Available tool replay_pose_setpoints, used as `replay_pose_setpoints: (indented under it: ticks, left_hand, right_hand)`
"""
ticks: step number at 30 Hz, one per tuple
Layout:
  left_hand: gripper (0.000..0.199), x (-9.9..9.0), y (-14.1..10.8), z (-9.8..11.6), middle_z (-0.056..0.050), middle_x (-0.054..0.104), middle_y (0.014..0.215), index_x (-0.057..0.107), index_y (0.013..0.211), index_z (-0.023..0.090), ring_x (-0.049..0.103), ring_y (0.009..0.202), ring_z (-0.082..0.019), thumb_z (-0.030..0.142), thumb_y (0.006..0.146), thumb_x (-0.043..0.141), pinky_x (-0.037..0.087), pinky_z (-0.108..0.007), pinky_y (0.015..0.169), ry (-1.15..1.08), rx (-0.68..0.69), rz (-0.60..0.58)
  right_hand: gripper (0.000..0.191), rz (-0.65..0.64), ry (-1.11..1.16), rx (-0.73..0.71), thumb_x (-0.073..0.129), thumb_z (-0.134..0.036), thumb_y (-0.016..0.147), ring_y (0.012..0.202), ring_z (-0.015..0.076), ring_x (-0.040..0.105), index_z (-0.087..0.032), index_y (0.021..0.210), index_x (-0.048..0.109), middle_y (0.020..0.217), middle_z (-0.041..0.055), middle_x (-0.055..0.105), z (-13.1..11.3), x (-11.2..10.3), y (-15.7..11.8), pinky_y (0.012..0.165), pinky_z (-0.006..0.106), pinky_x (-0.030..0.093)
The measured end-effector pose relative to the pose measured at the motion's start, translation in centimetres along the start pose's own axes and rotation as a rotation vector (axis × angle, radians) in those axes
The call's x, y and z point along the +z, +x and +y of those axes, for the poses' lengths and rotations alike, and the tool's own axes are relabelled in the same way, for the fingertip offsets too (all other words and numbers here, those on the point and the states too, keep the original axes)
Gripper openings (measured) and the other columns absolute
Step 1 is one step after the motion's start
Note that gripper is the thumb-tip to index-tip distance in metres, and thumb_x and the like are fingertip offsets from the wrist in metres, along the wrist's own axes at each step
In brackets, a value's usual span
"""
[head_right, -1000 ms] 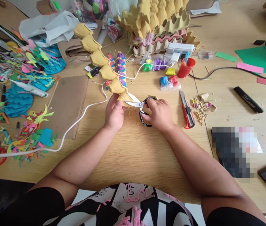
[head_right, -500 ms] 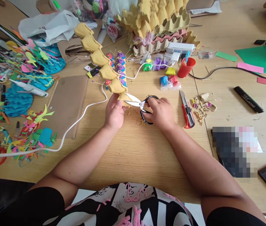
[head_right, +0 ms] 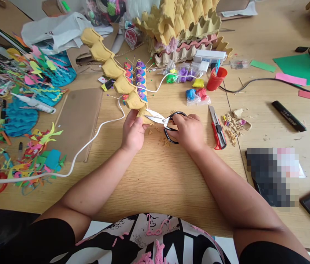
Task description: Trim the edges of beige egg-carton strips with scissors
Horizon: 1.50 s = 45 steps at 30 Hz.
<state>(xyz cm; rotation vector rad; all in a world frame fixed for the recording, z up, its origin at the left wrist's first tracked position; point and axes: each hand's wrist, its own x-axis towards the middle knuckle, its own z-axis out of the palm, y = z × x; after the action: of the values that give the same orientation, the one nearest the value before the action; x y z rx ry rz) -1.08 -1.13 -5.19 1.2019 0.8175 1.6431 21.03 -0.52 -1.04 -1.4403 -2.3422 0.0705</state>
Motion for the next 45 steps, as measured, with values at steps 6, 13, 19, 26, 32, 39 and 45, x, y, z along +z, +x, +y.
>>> replay_pose_setpoints:
  ticks: [6, 13, 19, 26, 32, 39, 45]
  left_hand:
    - [0.056, -0.16, -0.05, -0.33, -0.006, 0.078, 0.131, 0.076, 0.134, 0.032, 0.07, 0.138, -0.029, 0.065, 0.091, 0.085, 0.057, -0.038, 0.112, -0.026, -0.004, 0.015]
    - [0.053, -0.14, -0.18, -0.38, -0.005, 0.076, 0.128, 0.076, 0.134, 0.034, 0.07, 0.134, -0.028, 0.063, 0.091, 0.085, 0.058, -0.038, 0.108, -0.025, -0.004, 0.015]
    - [0.051, -0.24, -0.25, -0.41, -0.005, 0.074, 0.136, 0.076, 0.133, 0.035, 0.071, 0.133, -0.026, 0.062, 0.091, 0.086, 0.057, -0.039, 0.112, -0.027, -0.008, 0.013]
    - [0.052, 0.07, -0.31, -0.02, -0.005, 0.077, 0.133, 0.078, 0.13, 0.033, 0.072, 0.134, -0.029, 0.063, 0.089, 0.088, 0.057, -0.042, 0.114, -0.026, -0.022, 0.054]
    - [0.054, 0.28, -0.31, 0.29, -0.006, 0.076, 0.136, 0.077, 0.13, 0.032, 0.072, 0.132, -0.029, 0.062, 0.087, 0.089, 0.058, -0.043, 0.114, -0.032, -0.034, 0.058]
    - [0.052, 0.28, -0.45, 0.19, -0.005, 0.078, 0.127, 0.075, 0.127, 0.03, 0.076, 0.123, -0.025, 0.062, 0.088, 0.088, 0.06, -0.037, 0.107, 0.014, 0.005, 0.022]
    - [0.052, 0.1, -0.5, -0.33, -0.005, 0.079, 0.128, 0.072, 0.129, 0.032, 0.073, 0.13, -0.024, 0.061, 0.088, 0.087, 0.058, -0.039, 0.113, 0.041, 0.043, 0.007]
  right_hand:
    - [0.023, 0.021, -0.025, 0.009, 0.073, -0.046, 0.1, 0.072, 0.0268, 0.064, -0.025, 0.093, 0.067, 0.07, 0.0035, 0.069, 0.11, 0.19, -0.1, 0.08, 0.039, 0.04]
    - [0.029, 0.072, -0.021, 0.009, 0.066, -0.051, 0.105, 0.068, 0.0256, 0.061, -0.025, 0.092, 0.068, 0.068, 0.0041, 0.067, 0.35, 0.53, -0.24, 0.077, 0.038, 0.039]
    - [0.035, 0.074, -0.026, 0.048, 0.066, -0.055, 0.105, 0.067, 0.0255, 0.059, -0.025, 0.087, 0.068, 0.066, 0.0048, 0.066, 0.24, 0.52, -0.18, 0.074, 0.038, 0.036]
    - [0.035, 0.054, -0.029, 0.069, 0.063, -0.054, 0.105, 0.067, 0.025, 0.057, -0.024, 0.087, 0.068, 0.067, 0.0059, 0.067, 0.12, 0.47, -0.19, 0.072, 0.037, 0.031]
    - [0.036, 0.043, -0.027, 0.113, 0.061, -0.054, 0.104, 0.066, 0.0245, 0.055, -0.025, 0.083, 0.066, 0.066, 0.0058, 0.065, -0.07, 0.32, -0.22, 0.067, 0.037, 0.026]
    - [0.035, 0.011, 0.073, 0.173, 0.064, -0.058, 0.099, 0.068, 0.0252, 0.057, -0.026, 0.086, 0.064, 0.071, 0.0065, 0.069, -0.46, 0.33, -0.28, 0.067, 0.035, 0.029]
    - [0.039, 0.034, 0.253, 0.245, 0.059, -0.065, 0.097, 0.066, 0.0247, 0.058, -0.028, 0.086, 0.055, 0.074, 0.0054, 0.069, -0.51, 0.23, -0.29, 0.063, 0.034, 0.033]
